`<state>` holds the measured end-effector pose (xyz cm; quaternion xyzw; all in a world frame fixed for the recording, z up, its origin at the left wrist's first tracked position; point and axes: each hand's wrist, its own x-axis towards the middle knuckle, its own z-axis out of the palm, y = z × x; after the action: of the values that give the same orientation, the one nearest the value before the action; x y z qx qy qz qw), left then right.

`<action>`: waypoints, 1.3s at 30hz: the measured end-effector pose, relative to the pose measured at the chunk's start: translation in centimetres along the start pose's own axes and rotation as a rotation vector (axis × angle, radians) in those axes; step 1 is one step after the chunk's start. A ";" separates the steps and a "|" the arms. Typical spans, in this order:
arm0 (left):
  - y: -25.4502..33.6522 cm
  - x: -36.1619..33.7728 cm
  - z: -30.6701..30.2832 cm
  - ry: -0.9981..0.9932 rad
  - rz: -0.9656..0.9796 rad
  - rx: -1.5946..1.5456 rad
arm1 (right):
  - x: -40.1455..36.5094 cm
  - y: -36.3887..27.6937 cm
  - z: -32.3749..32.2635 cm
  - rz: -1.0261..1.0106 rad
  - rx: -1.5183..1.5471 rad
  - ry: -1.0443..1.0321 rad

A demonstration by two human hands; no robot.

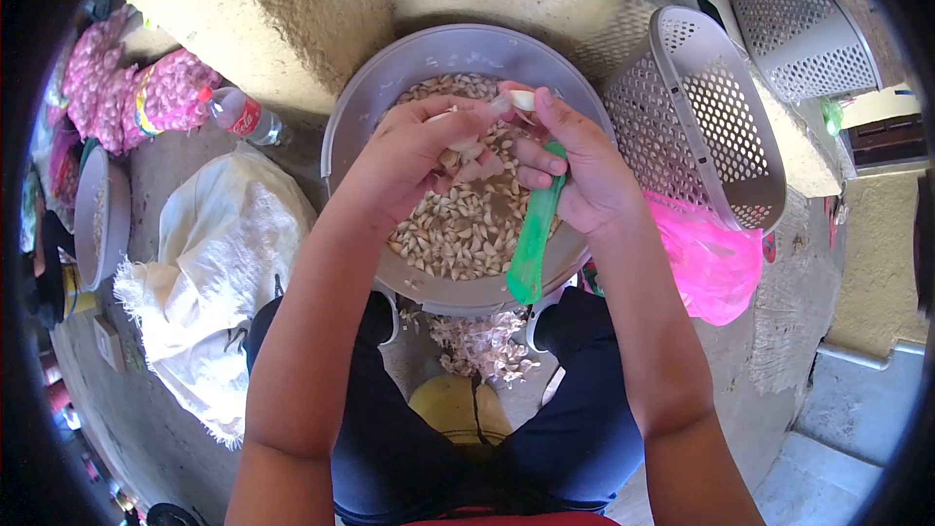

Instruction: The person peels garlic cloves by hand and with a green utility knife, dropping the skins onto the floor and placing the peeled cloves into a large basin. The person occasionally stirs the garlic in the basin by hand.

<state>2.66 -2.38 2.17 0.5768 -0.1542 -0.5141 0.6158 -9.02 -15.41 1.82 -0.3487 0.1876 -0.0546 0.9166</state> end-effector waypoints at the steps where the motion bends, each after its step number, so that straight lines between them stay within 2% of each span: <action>1: -0.5 0.3 -0.1 -0.002 0.006 0.000 | 0.0 0.0 0.0 0.001 0.002 0.002; 7: -0.5 0.1 0.3 -0.053 -0.016 -0.075 | 0.0 0.0 0.2 0.003 -0.024 0.030; 10: -0.8 0.4 0.2 -0.073 -0.028 -0.149 | 0.3 0.2 -0.1 -0.021 -0.205 0.013; 14: -1.0 0.5 0.1 -0.095 -0.015 -0.177 | 0.0 0.2 -0.1 0.006 -0.136 -0.020; 17: -0.4 0.0 0.9 0.012 -0.030 -0.195 | -0.1 0.1 0.0 0.017 -0.062 -0.016; 19: -0.4 0.0 0.7 -0.013 -0.011 -0.213 | -0.1 0.0 -0.1 0.024 -0.012 -0.001; 22: -1.1 0.5 0.1 -0.007 0.014 -0.221 | -0.2 -0.2 -0.1 0.030 -0.016 0.024; 25: -1.1 0.7 -0.2 0.005 0.020 -0.190 | 0.0 -0.3 -0.5 -0.002 -0.159 0.120; 31: -0.7 0.3 0.4 -0.022 -0.048 -0.074 | 0.3 -0.1 -1.2 -0.085 -0.087 0.165; 34: -0.8 0.4 0.5 -0.019 -0.033 -0.115 | 0.2 -0.5 -0.9 -0.078 -0.396 0.311; 37: -0.6 0.4 0.5 0.048 -0.024 -0.149 | -0.2 -1.2 -1.2 -0.013 -1.083 0.278; 39: -0.4 0.3 0.4 0.074 -0.026 -0.143 | -0.6 -2.3 -1.7 -0.108 -0.929 0.340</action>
<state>2.28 -2.79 1.85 0.5522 -0.0866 -0.5100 0.6539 -10.13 -18.06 2.35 -0.7156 0.3204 -0.0688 0.6169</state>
